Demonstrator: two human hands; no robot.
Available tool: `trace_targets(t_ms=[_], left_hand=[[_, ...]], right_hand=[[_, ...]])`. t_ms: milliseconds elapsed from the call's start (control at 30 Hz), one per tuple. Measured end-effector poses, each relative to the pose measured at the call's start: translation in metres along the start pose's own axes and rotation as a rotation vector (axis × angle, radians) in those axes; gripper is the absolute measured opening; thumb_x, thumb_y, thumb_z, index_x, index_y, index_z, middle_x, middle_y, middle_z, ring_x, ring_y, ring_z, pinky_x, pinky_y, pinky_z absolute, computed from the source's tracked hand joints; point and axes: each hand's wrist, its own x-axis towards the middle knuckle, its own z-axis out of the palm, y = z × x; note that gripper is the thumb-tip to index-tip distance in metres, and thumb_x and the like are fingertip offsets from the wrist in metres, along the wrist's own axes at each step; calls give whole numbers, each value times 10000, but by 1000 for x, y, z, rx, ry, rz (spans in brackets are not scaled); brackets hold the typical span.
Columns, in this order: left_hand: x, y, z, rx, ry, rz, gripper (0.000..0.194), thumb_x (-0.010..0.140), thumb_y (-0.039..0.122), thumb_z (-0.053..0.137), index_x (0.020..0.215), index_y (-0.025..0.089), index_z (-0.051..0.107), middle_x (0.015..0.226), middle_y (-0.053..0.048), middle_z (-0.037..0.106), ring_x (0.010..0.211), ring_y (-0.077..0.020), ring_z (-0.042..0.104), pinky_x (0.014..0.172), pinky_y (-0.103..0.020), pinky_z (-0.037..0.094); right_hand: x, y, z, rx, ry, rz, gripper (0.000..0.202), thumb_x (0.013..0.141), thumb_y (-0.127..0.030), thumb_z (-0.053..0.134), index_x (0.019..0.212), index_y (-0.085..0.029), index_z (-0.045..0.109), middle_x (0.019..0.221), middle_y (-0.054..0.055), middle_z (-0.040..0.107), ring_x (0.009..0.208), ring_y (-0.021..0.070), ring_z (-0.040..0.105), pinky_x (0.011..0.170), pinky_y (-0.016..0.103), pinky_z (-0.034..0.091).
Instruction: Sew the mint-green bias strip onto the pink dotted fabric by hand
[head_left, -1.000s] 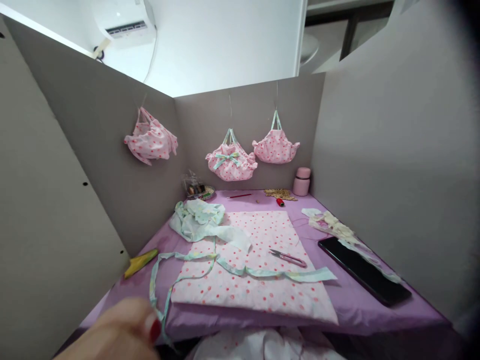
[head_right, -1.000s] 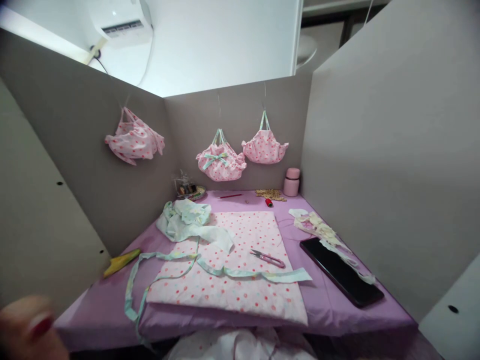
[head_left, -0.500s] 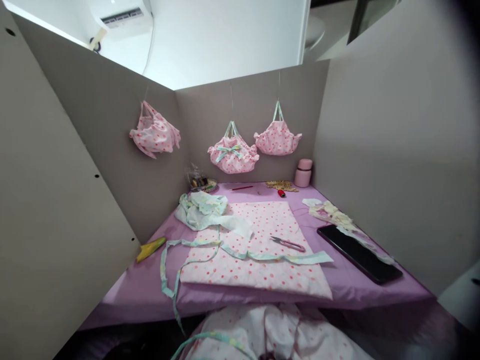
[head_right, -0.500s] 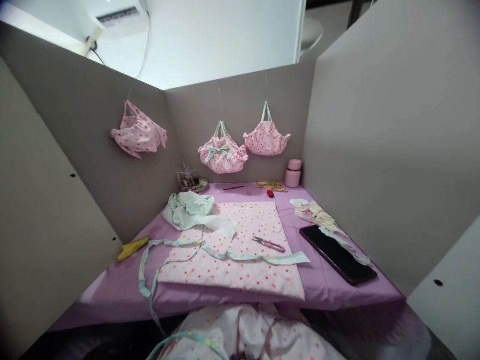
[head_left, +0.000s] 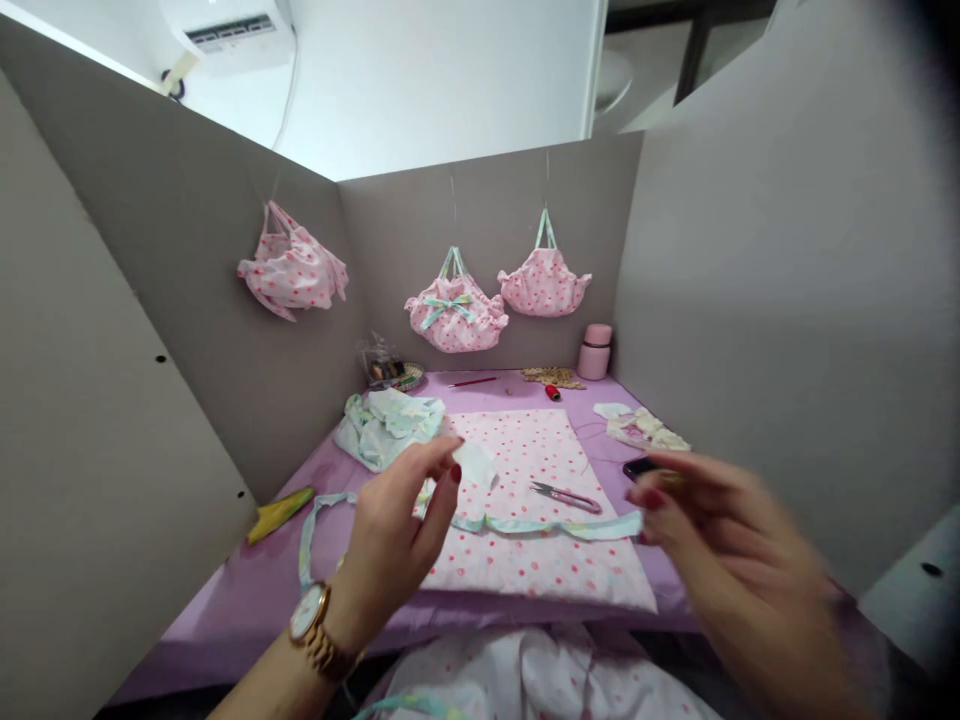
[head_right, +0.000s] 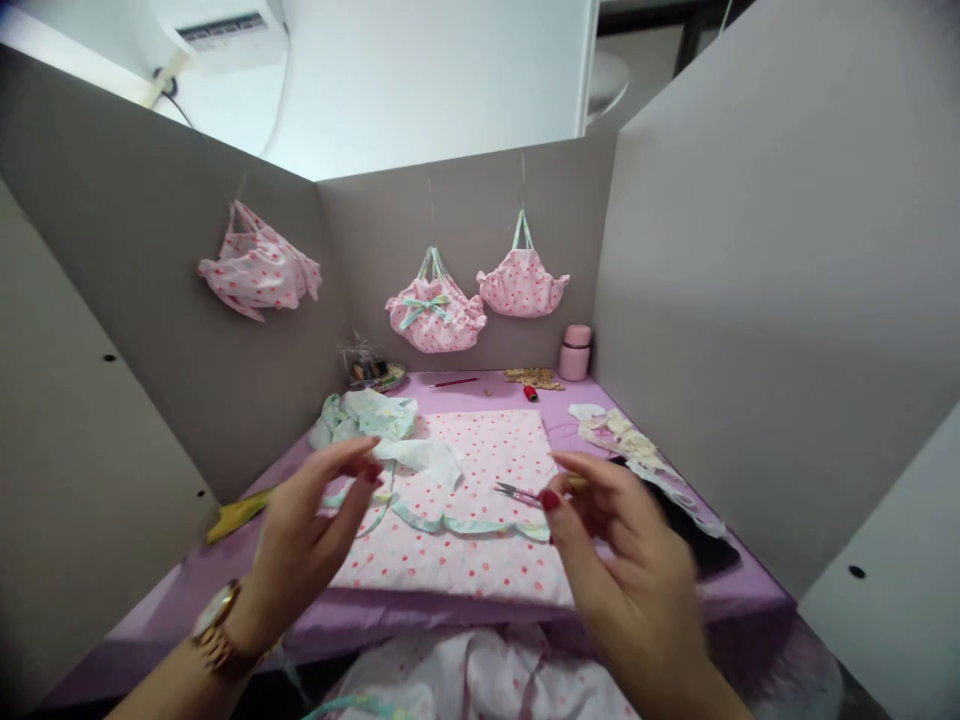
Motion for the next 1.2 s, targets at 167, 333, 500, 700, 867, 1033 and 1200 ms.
trace_targets(t_ms=[167, 333, 500, 700, 867, 1033, 1200], left_hand=[[34, -66, 52, 42, -317, 26, 295, 843, 155, 448, 1120, 208, 533, 1133, -87, 586, 1053, -227, 548, 907, -396, 439], [50, -98, 99, 35, -410, 20, 347, 806, 120, 451, 1134, 195, 531, 1154, -94, 583, 1081, -233, 535, 933, -399, 422], [78, -106, 146, 13, -493, 53, 404, 755, 89, 480, 1137, 193, 562, 1142, -85, 606, 1062, -232, 551, 936, -373, 420], [90, -128, 187, -37, -467, 43, 295, 810, 116, 427, 1019, 178, 626, 1070, -105, 635, 1028, -241, 560, 918, -381, 428], [92, -146, 193, -111, -481, 17, 251, 824, 147, 432, 970, 179, 634, 1073, -98, 633, 1013, -229, 563, 908, -370, 437], [96, -152, 191, -198, -527, -75, 240, 818, 163, 443, 964, 190, 632, 1084, -87, 637, 1026, -230, 560, 910, -381, 434], [96, -154, 192, -220, -539, -100, 227, 840, 192, 433, 946, 199, 633, 1095, -88, 624, 1040, -233, 551, 923, -398, 419]], right_hand=[[64, 69, 13, -504, -252, -35, 157, 813, -256, 498, 858, -189, 632, 716, 22, 660, 589, 178, 582, 543, 284, 439], [118, 127, 11, -678, -224, 48, 124, 863, -203, 510, 888, -148, 618, 774, 26, 659, 650, 163, 619, 617, 307, 492], [178, 150, 29, -835, -271, 72, 187, 882, -277, 547, 1002, -145, 600, 1001, 50, 633, 841, 178, 621, 738, 378, 512], [243, 163, 11, -993, -169, 128, 221, 893, -273, 529, 1077, -158, 575, 1070, 64, 612, 876, 189, 615, 745, 384, 517], [251, 175, -12, -1072, -222, 153, 213, 890, -285, 533, 1048, -154, 587, 1030, 54, 625, 837, 182, 622, 719, 366, 523], [241, 189, -12, -1081, -243, 109, 192, 881, -269, 549, 1024, -150, 595, 1017, 53, 628, 840, 179, 621, 728, 371, 518], [257, 166, -32, -1046, 41, 57, 183, 906, -278, 507, 991, -140, 592, 894, 29, 643, 705, 139, 625, 635, 313, 528]])
